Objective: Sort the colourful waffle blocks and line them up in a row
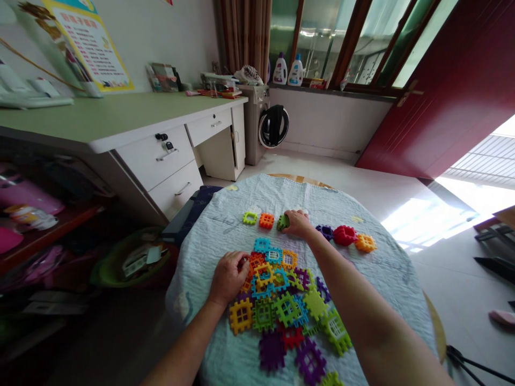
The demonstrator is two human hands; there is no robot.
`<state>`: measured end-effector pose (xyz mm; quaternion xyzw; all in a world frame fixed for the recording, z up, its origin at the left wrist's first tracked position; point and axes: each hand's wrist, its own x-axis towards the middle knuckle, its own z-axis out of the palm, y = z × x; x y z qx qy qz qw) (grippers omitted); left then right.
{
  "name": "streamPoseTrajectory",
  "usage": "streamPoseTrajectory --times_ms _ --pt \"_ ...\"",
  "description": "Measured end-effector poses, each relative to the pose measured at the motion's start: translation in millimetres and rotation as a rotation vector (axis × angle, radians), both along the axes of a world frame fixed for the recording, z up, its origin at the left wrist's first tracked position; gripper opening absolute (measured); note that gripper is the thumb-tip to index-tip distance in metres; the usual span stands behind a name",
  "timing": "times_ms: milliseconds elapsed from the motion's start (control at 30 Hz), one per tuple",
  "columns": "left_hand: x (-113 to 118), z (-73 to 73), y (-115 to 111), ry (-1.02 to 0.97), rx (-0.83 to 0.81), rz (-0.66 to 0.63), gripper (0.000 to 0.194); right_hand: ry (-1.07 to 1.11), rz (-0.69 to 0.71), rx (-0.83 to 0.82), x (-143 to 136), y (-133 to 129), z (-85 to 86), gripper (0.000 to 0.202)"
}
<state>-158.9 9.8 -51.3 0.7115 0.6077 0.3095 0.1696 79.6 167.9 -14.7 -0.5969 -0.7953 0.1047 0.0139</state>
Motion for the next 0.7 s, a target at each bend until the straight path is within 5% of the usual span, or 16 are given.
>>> streamPoseTrajectory --times_ms 233,400,567,700 --pt "0 -0.9 0 0.012 0.001 0.007 0.016 0.003 0.006 -0.014 1 1 1.0 0.051" --pt "0 -0.7 0 0.000 0.008 0.002 0.015 0.052 -0.025 0.021 4 -10 12.7 0.077" --pt "-2 -3.4 1 -0.011 0.032 -0.002 0.016 0.334 -0.087 0.201 40 -53 17.5 0.065" --pt "-3 -5.2 1 -0.023 0.054 -0.016 0.017 0.494 -0.165 0.272 87 -110 -4.2 0.047"
